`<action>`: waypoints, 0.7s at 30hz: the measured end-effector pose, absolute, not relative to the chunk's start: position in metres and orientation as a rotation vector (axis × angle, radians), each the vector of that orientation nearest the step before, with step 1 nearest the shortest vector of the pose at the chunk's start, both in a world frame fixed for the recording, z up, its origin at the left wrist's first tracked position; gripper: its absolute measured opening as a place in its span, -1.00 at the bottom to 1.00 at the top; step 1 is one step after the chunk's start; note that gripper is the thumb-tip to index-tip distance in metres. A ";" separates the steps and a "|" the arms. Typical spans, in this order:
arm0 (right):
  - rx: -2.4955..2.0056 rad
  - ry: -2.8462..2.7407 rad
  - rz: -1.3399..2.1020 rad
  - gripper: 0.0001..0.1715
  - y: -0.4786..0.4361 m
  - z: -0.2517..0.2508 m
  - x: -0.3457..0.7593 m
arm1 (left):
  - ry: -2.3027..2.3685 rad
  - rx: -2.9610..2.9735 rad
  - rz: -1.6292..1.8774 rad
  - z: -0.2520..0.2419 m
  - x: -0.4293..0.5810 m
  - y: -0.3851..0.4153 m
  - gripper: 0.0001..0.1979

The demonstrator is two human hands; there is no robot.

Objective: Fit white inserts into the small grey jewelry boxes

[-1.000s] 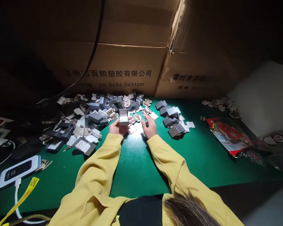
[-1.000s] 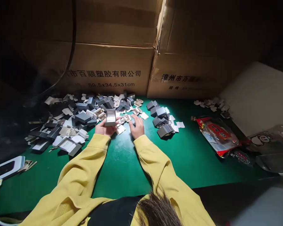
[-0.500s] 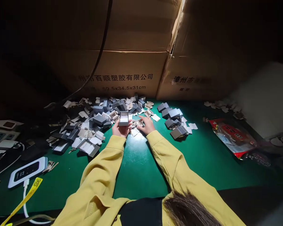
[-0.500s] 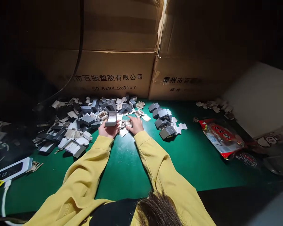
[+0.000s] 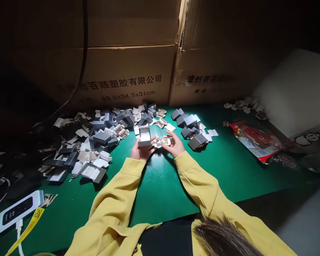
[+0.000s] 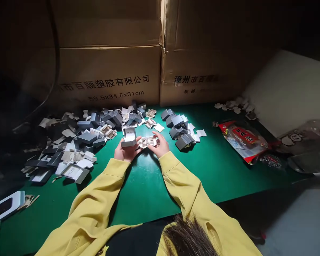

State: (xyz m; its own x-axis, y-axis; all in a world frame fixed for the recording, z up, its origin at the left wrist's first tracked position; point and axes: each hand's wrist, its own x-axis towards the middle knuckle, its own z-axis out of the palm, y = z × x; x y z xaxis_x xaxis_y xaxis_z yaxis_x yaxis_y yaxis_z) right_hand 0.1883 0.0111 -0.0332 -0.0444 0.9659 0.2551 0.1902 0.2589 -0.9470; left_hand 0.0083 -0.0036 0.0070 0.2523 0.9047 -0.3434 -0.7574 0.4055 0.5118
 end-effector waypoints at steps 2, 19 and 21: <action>-1.173 -1.541 0.841 -0.31 0.008 -0.028 0.185 | 0.684 0.238 1.133 0.007 0.008 -0.003 -0.53; -0.893 -0.538 1.448 -0.13 0.003 -0.021 0.155 | 0.737 0.230 1.126 0.002 0.011 0.000 -0.68; -0.901 -0.486 1.464 -0.19 0.003 -0.021 0.155 | 0.728 0.257 1.100 -0.001 0.011 0.000 -0.68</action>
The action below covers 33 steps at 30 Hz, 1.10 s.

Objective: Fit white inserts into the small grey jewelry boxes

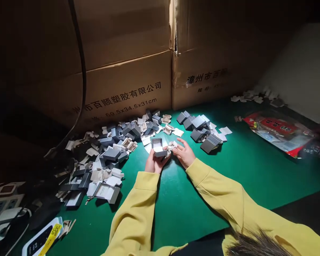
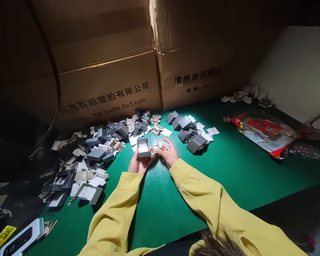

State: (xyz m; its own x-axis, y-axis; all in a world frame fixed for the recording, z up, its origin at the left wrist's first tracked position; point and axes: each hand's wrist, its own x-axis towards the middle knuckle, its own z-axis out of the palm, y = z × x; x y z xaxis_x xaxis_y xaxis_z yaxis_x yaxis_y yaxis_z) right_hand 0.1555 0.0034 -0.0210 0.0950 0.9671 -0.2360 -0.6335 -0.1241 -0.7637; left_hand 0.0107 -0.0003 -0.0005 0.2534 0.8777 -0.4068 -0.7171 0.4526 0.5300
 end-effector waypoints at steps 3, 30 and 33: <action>-0.902 -0.489 1.503 -0.29 0.004 -0.022 0.157 | 0.732 0.302 1.074 -0.004 0.011 0.000 -0.68; -1.028 -1.130 1.336 -0.53 0.000 -0.014 0.155 | 0.805 0.204 1.193 0.011 0.020 0.001 -0.65; -1.076 -1.177 1.246 -0.55 0.002 -0.015 0.160 | 0.810 0.217 1.197 0.009 0.019 0.001 -0.66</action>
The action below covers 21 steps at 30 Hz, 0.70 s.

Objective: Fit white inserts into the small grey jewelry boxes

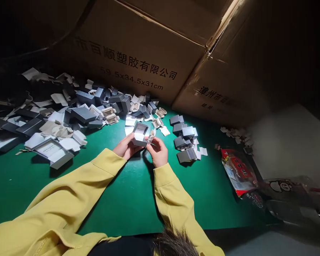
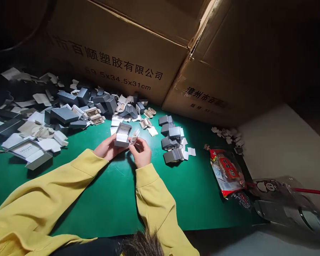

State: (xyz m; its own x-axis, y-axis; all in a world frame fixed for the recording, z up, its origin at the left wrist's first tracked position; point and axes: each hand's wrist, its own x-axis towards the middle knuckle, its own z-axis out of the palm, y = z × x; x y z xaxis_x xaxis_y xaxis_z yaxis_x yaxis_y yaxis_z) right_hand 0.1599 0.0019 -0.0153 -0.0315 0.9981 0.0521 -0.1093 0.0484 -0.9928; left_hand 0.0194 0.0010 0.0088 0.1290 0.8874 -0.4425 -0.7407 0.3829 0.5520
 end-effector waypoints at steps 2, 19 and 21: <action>-1.165 -1.290 1.117 -0.57 0.004 -0.016 0.167 | 0.818 0.242 1.253 0.007 0.017 0.002 -0.64; -1.242 -1.911 0.517 -0.46 0.008 -0.024 0.183 | 0.861 0.438 1.250 0.001 0.018 -0.001 -0.64; -1.228 -1.877 0.542 -0.47 0.010 -0.024 0.183 | 0.877 0.457 1.231 0.002 0.018 -0.002 -0.64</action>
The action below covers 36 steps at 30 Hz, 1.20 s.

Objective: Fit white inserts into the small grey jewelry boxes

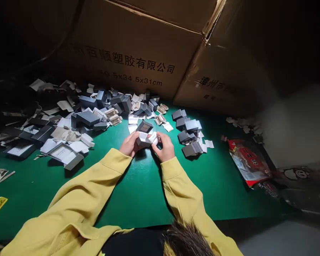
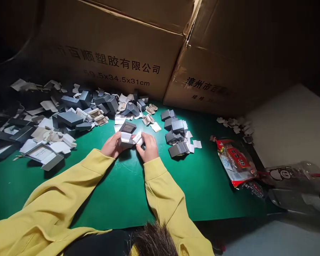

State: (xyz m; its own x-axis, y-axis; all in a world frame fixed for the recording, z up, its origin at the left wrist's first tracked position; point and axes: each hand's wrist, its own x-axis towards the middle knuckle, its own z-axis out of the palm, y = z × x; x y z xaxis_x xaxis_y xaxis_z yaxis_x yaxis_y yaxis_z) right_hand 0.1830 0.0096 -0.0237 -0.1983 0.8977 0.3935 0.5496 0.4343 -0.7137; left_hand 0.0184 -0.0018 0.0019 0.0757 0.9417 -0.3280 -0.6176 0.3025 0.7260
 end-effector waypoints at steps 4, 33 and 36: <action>-1.235 -1.850 0.576 -0.50 0.010 -0.022 0.182 | 0.922 0.453 1.227 0.006 0.020 -0.004 -0.66; -1.330 -1.732 0.644 -0.55 0.009 -0.018 0.182 | 0.848 0.593 1.431 0.004 0.023 -0.004 -0.61; -1.300 -1.758 0.661 -0.56 0.010 -0.019 0.181 | 0.848 0.626 1.347 0.001 0.024 -0.005 -0.63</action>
